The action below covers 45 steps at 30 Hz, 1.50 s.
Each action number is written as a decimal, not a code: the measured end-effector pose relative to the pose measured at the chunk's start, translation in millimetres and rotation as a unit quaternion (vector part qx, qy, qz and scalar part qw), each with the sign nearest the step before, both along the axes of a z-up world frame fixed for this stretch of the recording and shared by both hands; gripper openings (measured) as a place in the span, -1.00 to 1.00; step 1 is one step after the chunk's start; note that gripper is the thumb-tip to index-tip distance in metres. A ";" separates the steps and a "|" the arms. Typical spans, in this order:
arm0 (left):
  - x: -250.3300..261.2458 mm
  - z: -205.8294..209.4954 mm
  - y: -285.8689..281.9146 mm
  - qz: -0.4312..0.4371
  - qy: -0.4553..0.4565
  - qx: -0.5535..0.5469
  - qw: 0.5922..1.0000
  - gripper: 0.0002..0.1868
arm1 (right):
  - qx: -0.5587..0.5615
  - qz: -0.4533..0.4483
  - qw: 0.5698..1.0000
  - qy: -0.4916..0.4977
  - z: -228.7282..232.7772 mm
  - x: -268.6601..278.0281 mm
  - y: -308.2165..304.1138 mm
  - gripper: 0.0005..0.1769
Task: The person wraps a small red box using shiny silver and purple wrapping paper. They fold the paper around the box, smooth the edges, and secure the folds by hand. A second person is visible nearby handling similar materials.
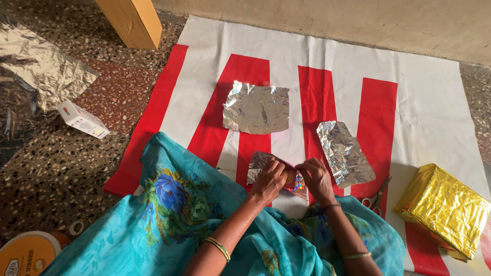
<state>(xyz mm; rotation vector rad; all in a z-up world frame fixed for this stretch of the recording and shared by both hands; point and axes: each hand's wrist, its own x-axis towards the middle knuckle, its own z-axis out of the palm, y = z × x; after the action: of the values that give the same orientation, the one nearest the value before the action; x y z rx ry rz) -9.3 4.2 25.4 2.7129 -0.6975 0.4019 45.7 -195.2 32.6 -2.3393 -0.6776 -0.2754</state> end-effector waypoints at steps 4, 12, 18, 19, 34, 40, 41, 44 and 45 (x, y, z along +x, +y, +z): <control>-1.9 -4.0 0.2 0.007 -0.045 -0.008 0.999 -0.75 | 0.016 -0.013 1.000 0.010 20.6 -18.9 7.5 -0.82; -11.6 9.1 4.2 0.018 -0.152 0.029 0.988 -0.87 | 0.048 -0.006 0.998 0.047 25.4 -29.1 6.5 -0.82; -11.5 20.4 1.1 0.009 -0.126 0.124 0.984 -0.94 | 0.026 0.042 0.998 0.031 24.9 -29.8 0.7 -0.80; -10.6 18.2 1.7 0.003 -0.123 0.100 0.987 -0.93 | 0.028 0.040 0.998 0.032 25.0 -29.5 0.9 -0.79; -8.3 -14.5 0.8 -0.015 -0.132 0.112 0.985 -0.91 | 0.001 0.043 0.999 0.021 23.0 -35.3 -7.9 -0.78; -4.2 -24.6 4.0 -0.023 -0.148 0.027 0.988 -0.81 | -0.012 0.029 0.999 0.039 25.7 -43.1 -7.0 -0.69; -3.7 -25.5 4.5 -0.031 -0.133 0.011 0.991 -0.80 | -0.020 0.013 0.998 0.051 28.1 -43.9 -5.5 -0.70; -3.9 -27.0 5.5 -0.030 -0.118 0.016 0.992 -0.79 | -0.036 -0.023 0.998 0.052 39.4 -45.9 -0.5 -0.65; -4.3 -27.2 5.6 -0.025 -0.118 0.027 0.992 -0.78 | -0.041 -0.033 0.998 0.046 44.0 -46.6 0.8 -0.63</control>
<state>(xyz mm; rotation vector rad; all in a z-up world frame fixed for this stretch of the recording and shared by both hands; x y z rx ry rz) -13.7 9.8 -1.7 2.7174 -0.8488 0.7092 -0.9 -194.4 76.6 -2.4383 -0.5787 -0.1719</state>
